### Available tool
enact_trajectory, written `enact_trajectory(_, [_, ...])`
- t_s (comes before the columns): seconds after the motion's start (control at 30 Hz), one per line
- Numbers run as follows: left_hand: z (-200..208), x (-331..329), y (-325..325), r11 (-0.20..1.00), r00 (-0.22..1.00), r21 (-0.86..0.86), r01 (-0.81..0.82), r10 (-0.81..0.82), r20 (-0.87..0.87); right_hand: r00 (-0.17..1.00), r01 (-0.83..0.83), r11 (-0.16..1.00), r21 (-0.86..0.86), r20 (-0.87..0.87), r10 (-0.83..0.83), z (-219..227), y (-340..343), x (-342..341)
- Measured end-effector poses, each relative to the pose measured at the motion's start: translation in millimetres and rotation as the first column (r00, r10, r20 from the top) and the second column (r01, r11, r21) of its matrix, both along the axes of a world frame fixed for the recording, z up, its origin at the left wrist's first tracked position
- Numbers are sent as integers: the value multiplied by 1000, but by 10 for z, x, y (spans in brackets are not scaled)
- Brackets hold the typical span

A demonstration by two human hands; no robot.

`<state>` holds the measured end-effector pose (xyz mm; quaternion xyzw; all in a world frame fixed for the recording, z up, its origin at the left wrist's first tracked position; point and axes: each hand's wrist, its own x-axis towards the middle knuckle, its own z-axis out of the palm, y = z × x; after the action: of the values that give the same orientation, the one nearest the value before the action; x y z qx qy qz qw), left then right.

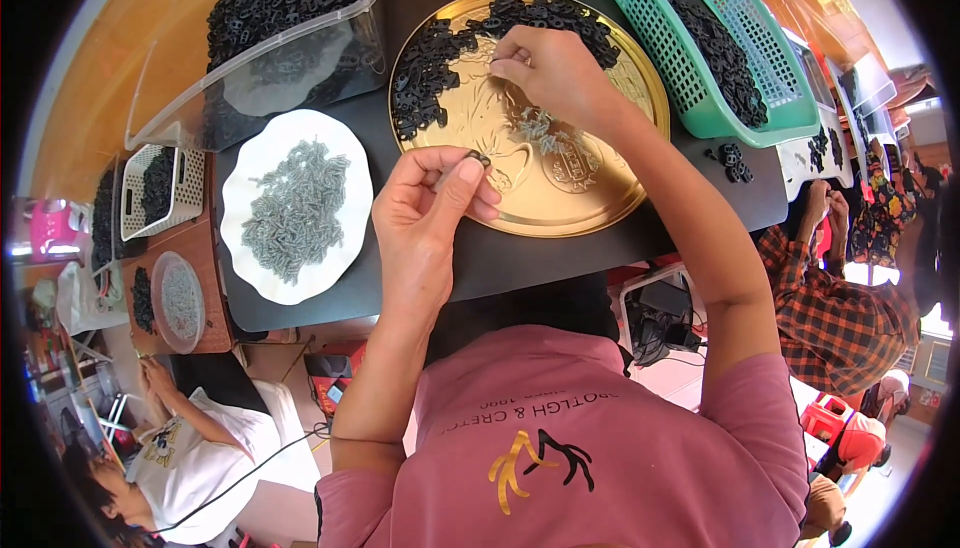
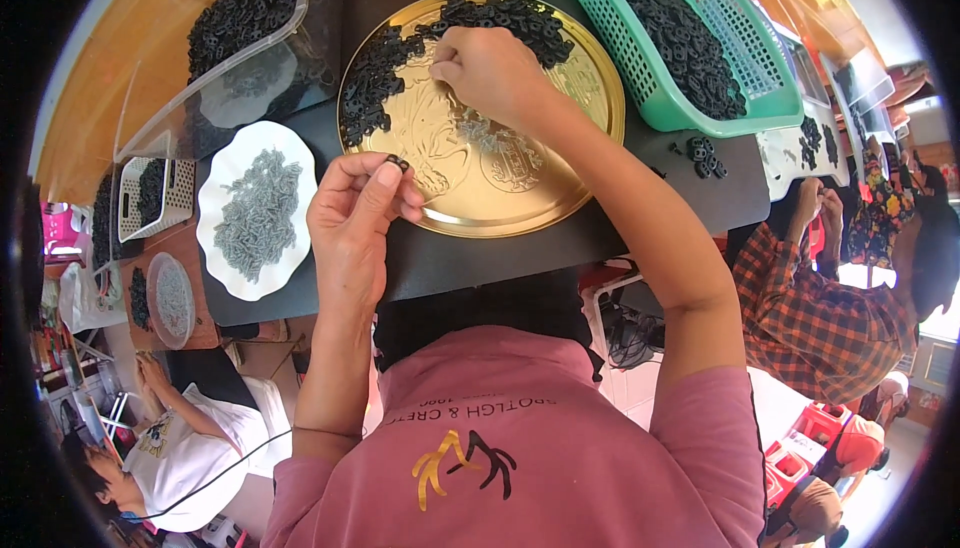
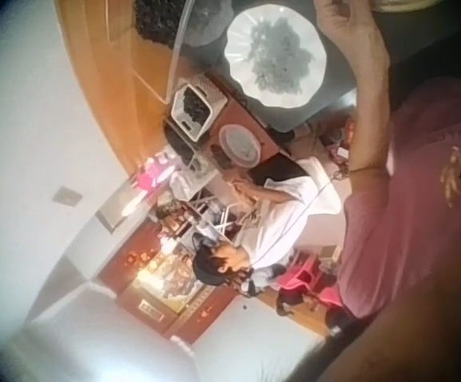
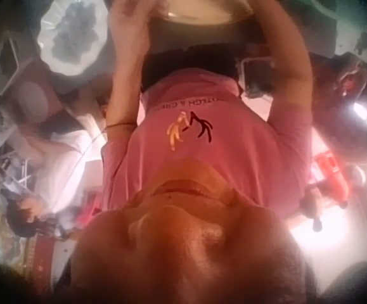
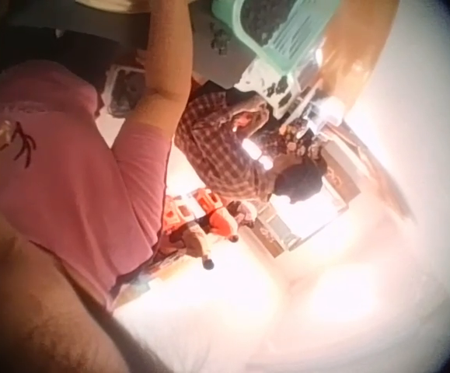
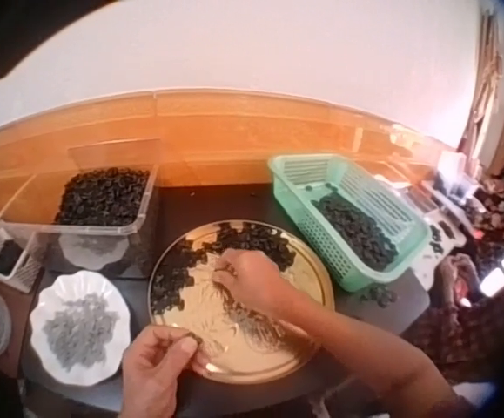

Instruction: The person assembles fasteners by picking up plastic components and screws from a tray and inserting the screws into the plastic pieces by hand.

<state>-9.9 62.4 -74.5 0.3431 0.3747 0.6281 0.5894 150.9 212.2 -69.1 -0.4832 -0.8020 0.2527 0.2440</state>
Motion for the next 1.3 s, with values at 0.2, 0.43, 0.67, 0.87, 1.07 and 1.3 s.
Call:
enact_trajectory(0.2, [25,87,36,993,996,82,-88,85,40,835,-190,879,-438,-544,-90,284,-428,146])
enact_trajectory(0.43, [56,231,26,978,990,190,-89,66,124,686,-221,879,-422,-708,-168,360,-775,241])
enact_trajectory(0.67, [28,291,12,979,992,193,-60,37,120,640,-172,913,-370,-747,-181,348,-996,225])
enact_trajectory(0.87, [21,340,18,988,988,157,-11,-14,155,654,-87,955,-283,-739,-160,246,-1053,269])
enact_trajectory(1.07, [25,408,50,995,984,99,-2,-15,177,712,-25,978,-208,-690,-129,153,-1047,345])
enact_trajectory(1.3, [8,416,108,993,980,104,53,-72,188,761,8,942,-335,-610,-223,218,-1083,512])
